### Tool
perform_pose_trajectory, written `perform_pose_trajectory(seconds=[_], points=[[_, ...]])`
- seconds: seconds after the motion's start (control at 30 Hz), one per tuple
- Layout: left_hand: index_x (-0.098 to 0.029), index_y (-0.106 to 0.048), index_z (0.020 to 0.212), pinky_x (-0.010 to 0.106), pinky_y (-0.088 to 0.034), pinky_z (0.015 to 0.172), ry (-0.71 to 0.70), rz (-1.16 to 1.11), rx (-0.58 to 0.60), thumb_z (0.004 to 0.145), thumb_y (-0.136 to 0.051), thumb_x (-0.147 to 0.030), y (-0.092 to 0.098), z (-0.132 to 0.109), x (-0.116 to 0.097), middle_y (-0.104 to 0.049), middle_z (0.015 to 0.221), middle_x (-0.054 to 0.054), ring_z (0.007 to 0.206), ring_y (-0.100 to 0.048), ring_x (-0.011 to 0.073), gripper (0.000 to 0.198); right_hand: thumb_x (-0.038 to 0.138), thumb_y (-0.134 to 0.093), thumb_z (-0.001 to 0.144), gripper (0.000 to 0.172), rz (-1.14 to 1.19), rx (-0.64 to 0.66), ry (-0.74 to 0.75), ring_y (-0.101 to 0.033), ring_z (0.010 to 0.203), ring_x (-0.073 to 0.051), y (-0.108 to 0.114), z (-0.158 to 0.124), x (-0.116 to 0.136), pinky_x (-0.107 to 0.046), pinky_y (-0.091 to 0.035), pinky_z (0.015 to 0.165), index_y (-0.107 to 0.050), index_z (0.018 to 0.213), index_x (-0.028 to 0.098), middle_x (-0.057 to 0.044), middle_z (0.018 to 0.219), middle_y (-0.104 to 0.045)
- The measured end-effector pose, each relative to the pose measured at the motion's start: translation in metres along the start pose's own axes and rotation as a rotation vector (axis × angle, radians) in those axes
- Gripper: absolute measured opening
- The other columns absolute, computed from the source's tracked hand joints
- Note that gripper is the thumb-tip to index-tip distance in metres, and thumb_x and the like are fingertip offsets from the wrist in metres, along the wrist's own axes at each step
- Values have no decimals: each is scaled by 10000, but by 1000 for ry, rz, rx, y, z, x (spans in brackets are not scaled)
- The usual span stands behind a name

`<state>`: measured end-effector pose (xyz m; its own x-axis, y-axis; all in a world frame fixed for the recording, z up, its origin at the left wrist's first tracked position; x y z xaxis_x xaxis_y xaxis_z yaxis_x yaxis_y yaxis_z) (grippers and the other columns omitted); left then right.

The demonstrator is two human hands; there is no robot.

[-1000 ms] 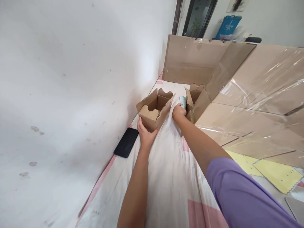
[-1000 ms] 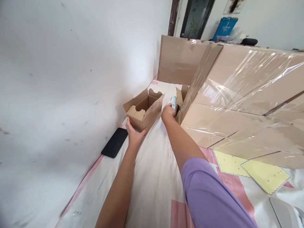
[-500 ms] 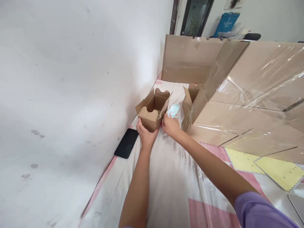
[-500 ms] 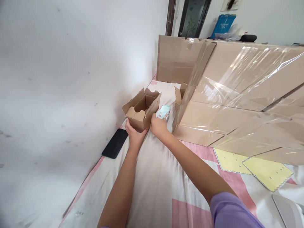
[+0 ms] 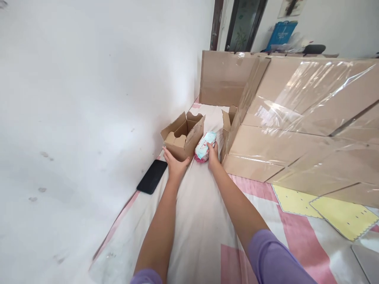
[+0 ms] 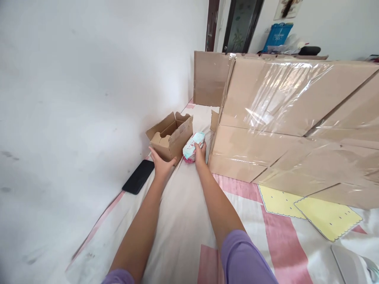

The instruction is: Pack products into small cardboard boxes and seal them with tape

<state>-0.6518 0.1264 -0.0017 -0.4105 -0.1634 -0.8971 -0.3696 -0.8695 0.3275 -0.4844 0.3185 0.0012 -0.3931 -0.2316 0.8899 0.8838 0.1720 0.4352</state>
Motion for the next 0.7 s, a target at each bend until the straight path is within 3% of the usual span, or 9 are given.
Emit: perform_pose_trajectory(seconds=[0.13, 0.27, 0.37, 0.53, 0.7], points=[[-128, 14, 1626, 549, -189, 1293, 21, 12, -23, 616, -919, -294, 12, 2, -3, -184, 1661, 298, 1599, -128, 407, 1385, 295, -482, 881, 723, 250, 4, -54, -631, 1240, -191, -15, -19, 13, -306, -541, 973, -318, 1566, 129, -179, 1477, -554], [-153, -91, 1614, 565, -238, 1276, -11, -31, -161, 557, -963, -337, 51, -20, -17, -227, 1652, 293, 1581, -199, 419, 1383, 258, -600, 756, 765, 440, 4, -86, -500, 1403, -226, -16, -59, 33, -351, -447, 1129, -449, 1497, 138, -176, 1543, -471], [-197, -151, 1608, 570, -293, 1252, -93, -78, -199, 545, -975, -375, 79, -49, -34, -300, 1622, 263, 1550, -283, 416, 1357, 271, -630, 734, 768, 561, 44, -98, -480, 1427, -234, -8, -92, 40, -360, -416, 1172, -477, 1479, 167, -151, 1554, -464], [-166, -92, 1621, 574, -301, 1247, -130, 62, -193, 520, -974, -412, 116, -120, -60, -274, 1609, 273, 1538, -282, 424, 1433, 381, -656, 797, 792, 739, 119, -178, -560, 1356, -259, 31, -164, 29, -409, -528, 1082, -400, 1532, 233, -117, 1540, -507], [-217, -140, 1607, 555, -299, 1263, -185, 42, -122, 563, -947, -347, 134, -223, -103, -305, 1587, 215, 1519, -333, 384, 1326, 378, -767, 772, 738, 1036, 176, -359, -666, 1195, -260, 106, -253, 9, -396, -597, 960, -483, 1447, 290, -69, 1408, -629]])
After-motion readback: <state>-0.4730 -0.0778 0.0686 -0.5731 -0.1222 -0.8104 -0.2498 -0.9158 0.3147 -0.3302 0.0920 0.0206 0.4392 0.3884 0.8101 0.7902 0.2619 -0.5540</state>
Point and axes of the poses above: each hand's wrist, its own z-axis towards the middle knuckle, its own y-axis out of the back of the hand, x = y × z, the point moved 10 cm from there along z, towards the middle knuckle
